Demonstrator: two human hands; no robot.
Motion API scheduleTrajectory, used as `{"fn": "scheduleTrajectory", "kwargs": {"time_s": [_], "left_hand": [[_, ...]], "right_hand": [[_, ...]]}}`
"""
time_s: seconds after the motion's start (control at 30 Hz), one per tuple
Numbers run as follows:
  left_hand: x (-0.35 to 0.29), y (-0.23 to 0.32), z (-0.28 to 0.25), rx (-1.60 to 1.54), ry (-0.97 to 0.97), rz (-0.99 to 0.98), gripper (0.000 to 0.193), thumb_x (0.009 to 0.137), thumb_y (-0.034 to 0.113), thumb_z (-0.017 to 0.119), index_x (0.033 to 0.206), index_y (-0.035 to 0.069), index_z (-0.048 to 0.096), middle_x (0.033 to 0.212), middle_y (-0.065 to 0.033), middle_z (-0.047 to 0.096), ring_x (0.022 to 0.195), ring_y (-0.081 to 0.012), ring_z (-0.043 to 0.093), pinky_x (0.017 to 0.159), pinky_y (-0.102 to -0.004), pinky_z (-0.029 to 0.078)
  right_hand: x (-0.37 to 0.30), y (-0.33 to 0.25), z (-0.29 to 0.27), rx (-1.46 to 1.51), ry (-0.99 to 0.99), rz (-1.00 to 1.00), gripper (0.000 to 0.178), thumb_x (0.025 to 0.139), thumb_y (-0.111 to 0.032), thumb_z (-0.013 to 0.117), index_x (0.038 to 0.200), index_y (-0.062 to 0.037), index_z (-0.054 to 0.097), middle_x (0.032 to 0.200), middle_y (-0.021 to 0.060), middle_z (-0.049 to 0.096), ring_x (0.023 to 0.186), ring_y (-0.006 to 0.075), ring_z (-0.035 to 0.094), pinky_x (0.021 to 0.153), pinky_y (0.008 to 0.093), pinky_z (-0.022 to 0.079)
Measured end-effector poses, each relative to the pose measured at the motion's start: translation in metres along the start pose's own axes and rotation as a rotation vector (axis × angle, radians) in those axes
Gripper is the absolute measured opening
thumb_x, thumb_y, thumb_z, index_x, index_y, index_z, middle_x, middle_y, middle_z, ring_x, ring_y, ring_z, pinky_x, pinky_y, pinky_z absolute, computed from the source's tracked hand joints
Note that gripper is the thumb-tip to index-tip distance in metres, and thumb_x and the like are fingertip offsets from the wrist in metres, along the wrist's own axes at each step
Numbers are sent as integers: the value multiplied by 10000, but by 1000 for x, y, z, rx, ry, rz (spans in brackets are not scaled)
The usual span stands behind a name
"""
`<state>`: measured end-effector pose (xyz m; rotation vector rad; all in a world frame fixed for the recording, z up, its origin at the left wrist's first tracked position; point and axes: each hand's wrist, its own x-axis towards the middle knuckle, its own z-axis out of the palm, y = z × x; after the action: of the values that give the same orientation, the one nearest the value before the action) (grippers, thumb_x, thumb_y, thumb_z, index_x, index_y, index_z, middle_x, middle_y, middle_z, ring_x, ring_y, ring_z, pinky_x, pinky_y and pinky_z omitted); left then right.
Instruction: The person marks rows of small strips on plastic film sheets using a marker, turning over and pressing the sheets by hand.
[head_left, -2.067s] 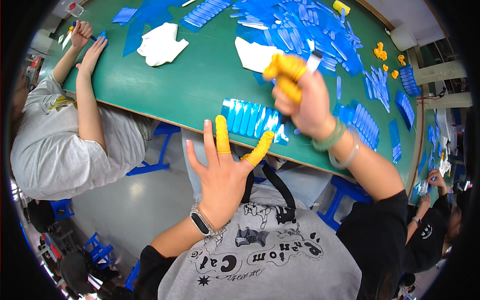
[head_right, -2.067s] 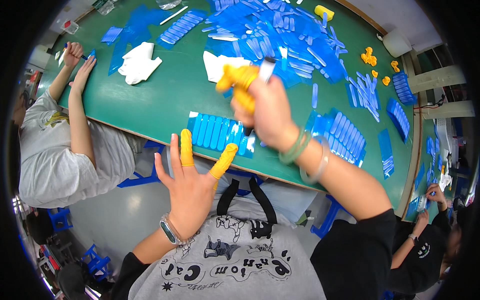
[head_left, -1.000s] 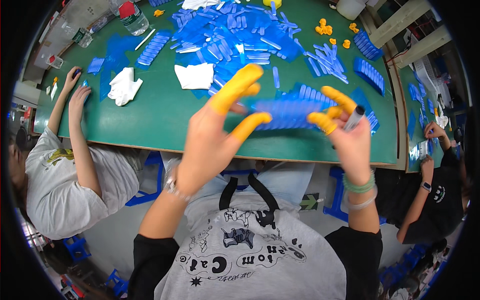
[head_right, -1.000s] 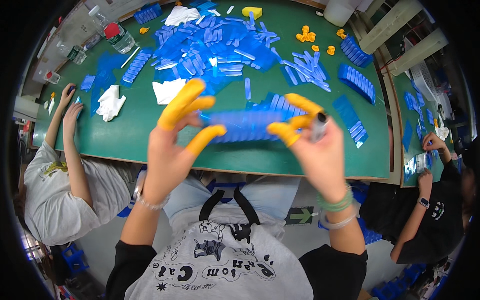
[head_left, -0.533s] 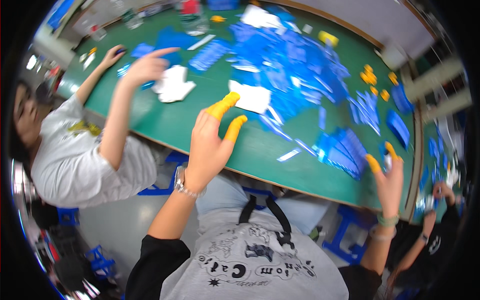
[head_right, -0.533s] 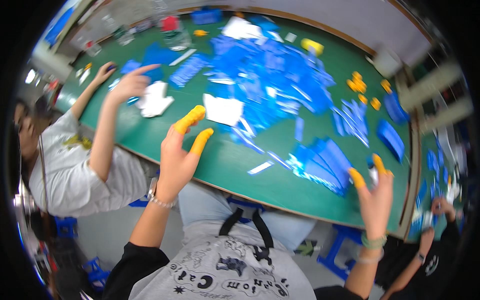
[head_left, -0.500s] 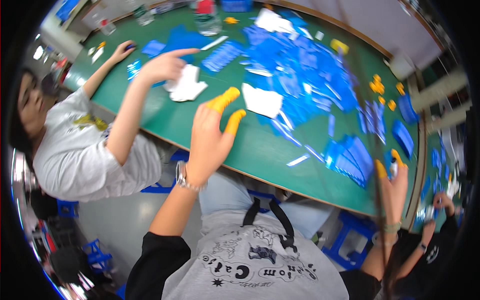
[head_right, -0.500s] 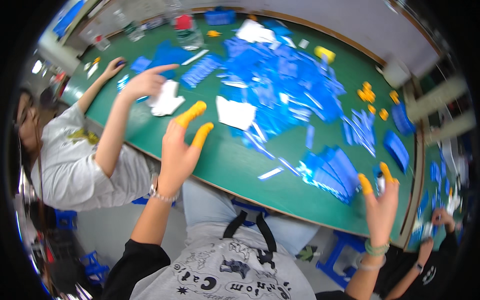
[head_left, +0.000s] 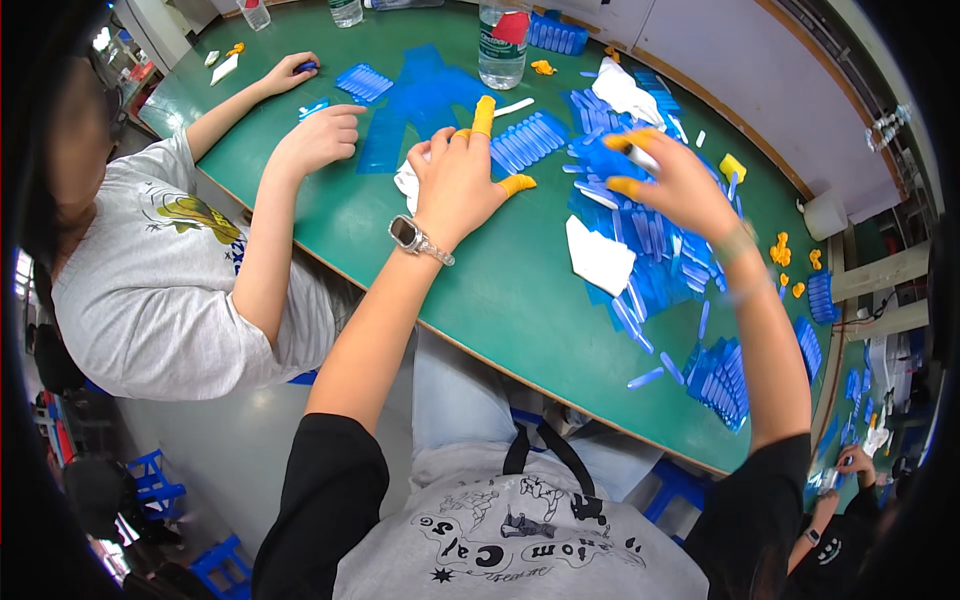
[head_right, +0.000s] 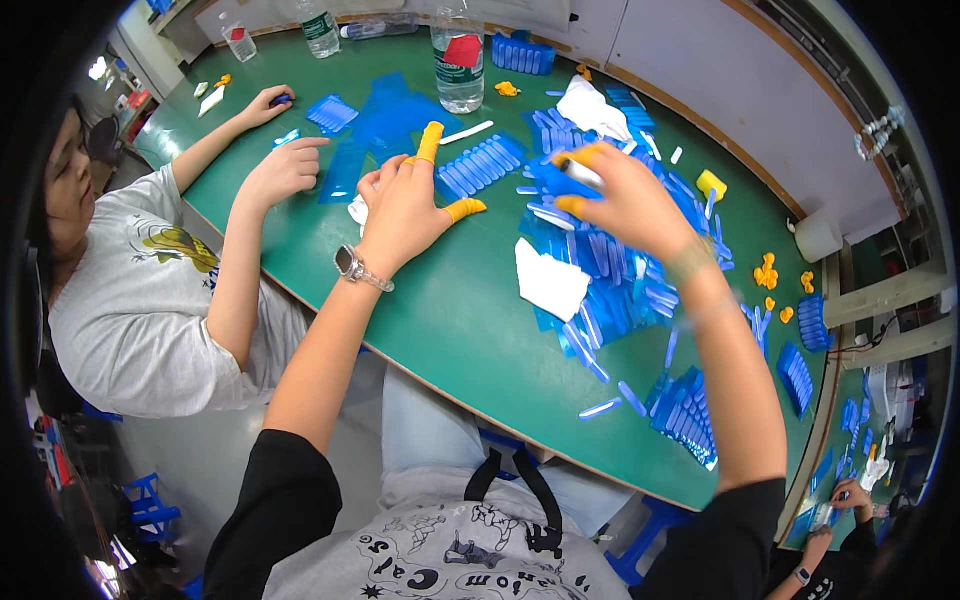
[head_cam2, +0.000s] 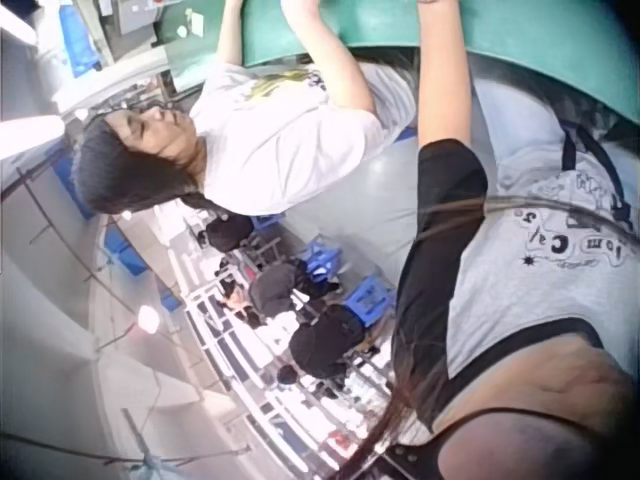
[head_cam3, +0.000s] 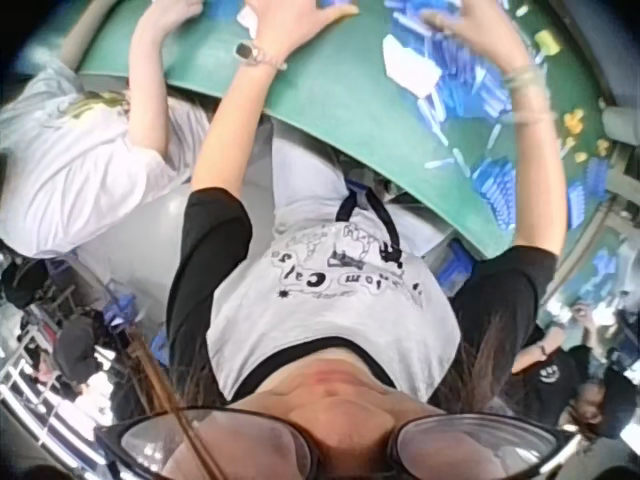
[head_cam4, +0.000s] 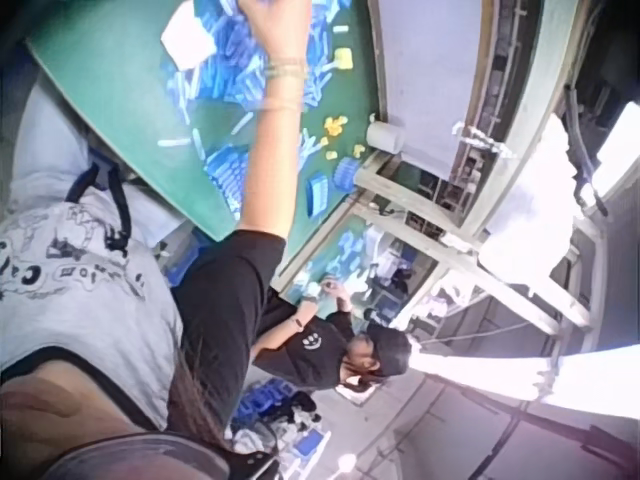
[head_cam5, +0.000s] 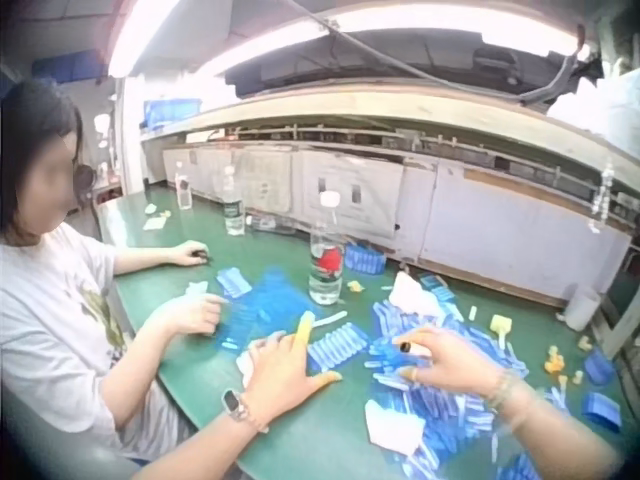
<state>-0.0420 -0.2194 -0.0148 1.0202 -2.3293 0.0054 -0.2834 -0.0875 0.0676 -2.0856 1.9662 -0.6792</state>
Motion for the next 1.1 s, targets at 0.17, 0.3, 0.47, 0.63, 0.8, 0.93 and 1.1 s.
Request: {"fn": "scheduleTrajectory", "kwargs": {"time_s": [0.17, 0.3, 0.47, 0.63, 0.8, 0.93, 1.1], "left_hand": [[8, -5, -12, -15, -132, -12, 678, 751, 445, 825, 1198, -16, 605, 1001, -114, 701, 1216, -319, 549, 1024, -581, 280], [12, -11, -23, -27, -316, -62, 794, 786, 447, 810, 1367, 3, 503, 1171, -99, 679, 1268, -264, 524, 1052, -559, 270], [13, -13, -21, -81, -326, -84, 850, 779, 426, 821, 1440, 43, 447, 1146, -65, 681, 1239, -252, 539, 1061, -547, 259], [12, -16, -12, -117, -266, -89, 929, 744, 374, 857, 1491, 77, 389, 1195, -95, 636, 1198, -268, 551, 1062, -505, 279], [15, -19, -9, -275, -295, -98, 958, 719, 280, 882, 1511, 131, 365, 1239, -136, 582, 1133, -268, 579, 995, -434, 411], [15, -23, -8, -362, -331, -114, 945, 720, 217, 881, 1515, 182, 371, 1251, -134, 567, 1044, -246, 617, 925, -399, 489], [18, -20, -13, -413, -385, -132, 945, 726, 184, 876, 1523, 205, 368, 1278, -130, 551, 1013, -221, 631, 920, -382, 509]], "right_hand": [[99, 20, 26, -150, -235, -13, 647, 762, -344, 808, 1286, -23, 605, 1261, 189, 599, 1126, 331, 587, 967, 374, 479], [130, 16, 31, -306, -495, -5, 747, 727, -405, 831, 1269, 47, 586, 1319, 197, 553, 1139, 326, 581, 975, 347, 475], [136, 14, 28, -336, -522, -10, 737, 720, -397, 840, 1274, 22, 594, 1320, 193, 544, 1136, 329, 582, 975, 359, 478], [130, 17, 26, -310, -440, -16, 814, 704, -401, 859, 1341, 1, 550, 1265, 194, 579, 1117, 326, 591, 963, 355, 483], [124, 18, 22, -305, -430, 7, 836, 682, -425, 872, 1334, -13, 550, 1238, 195, 596, 1104, 326, 596, 965, 359, 479], [122, 14, 13, -205, -473, 9, 826, 671, -426, 876, 1319, -29, 552, 1202, 188, 617, 1089, 322, 598, 959, 360, 474], [123, 24, 10, -112, -508, 81, 761, 687, -364, 859, 1307, -44, 555, 1141, 155, 630, 1050, 302, 600, 930, 361, 473]]}}
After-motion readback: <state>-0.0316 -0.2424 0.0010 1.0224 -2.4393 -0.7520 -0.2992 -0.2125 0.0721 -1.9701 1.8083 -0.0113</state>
